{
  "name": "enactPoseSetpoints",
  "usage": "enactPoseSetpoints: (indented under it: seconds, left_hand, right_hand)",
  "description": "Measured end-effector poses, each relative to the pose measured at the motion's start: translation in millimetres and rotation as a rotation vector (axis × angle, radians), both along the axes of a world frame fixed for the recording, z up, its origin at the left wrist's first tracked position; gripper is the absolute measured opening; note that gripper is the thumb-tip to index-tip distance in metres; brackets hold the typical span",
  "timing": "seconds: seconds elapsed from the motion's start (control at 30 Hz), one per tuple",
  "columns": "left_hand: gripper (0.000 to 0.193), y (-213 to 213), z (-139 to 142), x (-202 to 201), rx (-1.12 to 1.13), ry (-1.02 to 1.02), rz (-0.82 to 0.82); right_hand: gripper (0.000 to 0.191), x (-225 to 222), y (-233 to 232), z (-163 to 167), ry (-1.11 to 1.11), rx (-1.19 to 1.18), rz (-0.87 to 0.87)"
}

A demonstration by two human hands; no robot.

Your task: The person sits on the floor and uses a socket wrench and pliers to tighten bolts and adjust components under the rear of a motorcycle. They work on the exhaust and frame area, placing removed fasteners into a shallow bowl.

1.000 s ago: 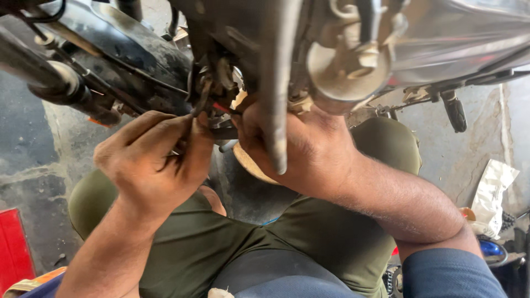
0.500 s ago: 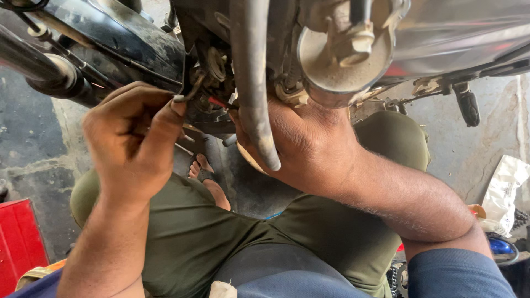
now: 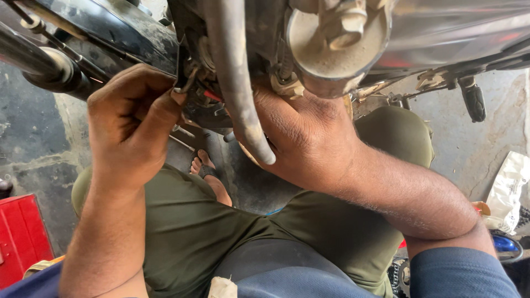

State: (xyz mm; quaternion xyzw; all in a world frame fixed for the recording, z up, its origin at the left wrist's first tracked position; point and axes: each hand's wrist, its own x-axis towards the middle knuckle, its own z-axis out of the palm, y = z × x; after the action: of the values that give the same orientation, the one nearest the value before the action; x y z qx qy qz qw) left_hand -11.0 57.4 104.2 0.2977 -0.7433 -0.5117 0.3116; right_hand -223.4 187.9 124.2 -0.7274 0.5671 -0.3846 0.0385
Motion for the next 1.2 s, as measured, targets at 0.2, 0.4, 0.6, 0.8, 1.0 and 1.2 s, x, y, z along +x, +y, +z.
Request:
enactPoseSetpoints:
  seconds: [0.2,0.4,0.6,0.8,1.0,1.2]
  left_hand:
    - [0.008,3,5,-7,-0.165,-0.083,0.057]
    - [0.007,9,3,-3,-0.242,-0.141,0.093]
    - [0.013,14,1,-6,-0.468,-0.126,0.088]
    - [0.014,27,11,-10,-0.545,-0.186,0.144]
    - [0.011,30,11,-18,-0.602,-0.199,0.205]
    - [0.019,28,11,-11,-0.632,-0.261,0.169]
  right_hand:
    - [0.039,0,-2,2,-0.014,0.067,0.012]
    - [0.040,-1,-1,-1,0.041,-0.015,-0.002]
    - [0.040,-1,-4,0,0.015,-0.019,0.015]
    - [0.025,9,-7,-7,0.046,-0.076,0.002]
    - [0.026,12,-6,-10,-0.057,0.010,-0.017]
    - [0.026,21,-11,-13,0.038,-0.139,-0.062]
